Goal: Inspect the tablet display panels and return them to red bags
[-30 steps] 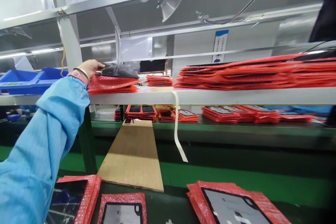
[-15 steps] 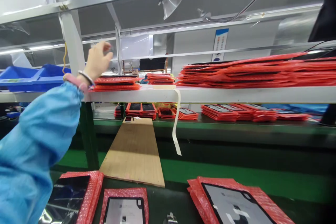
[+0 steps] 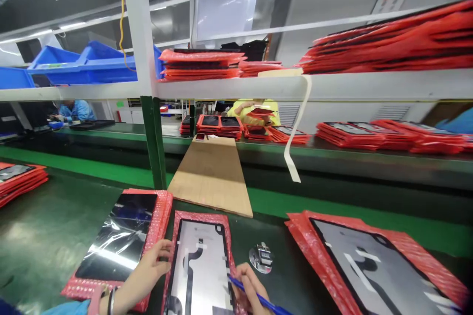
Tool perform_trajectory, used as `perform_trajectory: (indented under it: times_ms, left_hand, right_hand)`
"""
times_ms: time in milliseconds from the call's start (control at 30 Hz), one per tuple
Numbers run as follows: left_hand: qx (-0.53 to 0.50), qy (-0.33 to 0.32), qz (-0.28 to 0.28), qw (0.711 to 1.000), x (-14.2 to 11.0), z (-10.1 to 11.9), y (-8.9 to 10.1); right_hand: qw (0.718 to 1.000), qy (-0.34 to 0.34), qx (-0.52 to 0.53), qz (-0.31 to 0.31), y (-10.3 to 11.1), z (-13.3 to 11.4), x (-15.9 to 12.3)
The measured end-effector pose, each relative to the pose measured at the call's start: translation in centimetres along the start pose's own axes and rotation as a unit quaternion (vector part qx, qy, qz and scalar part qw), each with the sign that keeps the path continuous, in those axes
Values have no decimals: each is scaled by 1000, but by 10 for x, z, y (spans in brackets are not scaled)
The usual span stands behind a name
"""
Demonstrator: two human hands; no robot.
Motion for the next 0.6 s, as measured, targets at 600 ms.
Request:
perform_trajectory:
  times_ms: [600]
  left_hand:
    - [-198, 65, -4, 978, -7, -74, -3]
  right_hand:
    - [974, 53, -212, -56, -19, 9, -11]
Point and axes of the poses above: each hand's wrist, its own x-axis towards the middle knuckle, its own y-axis out of the back of the hand, z = x × y, the point moved 6 cm from there along x, towards the middle knuckle, and after that the axes turned 7 degrees about y, right-handed, at the moved point
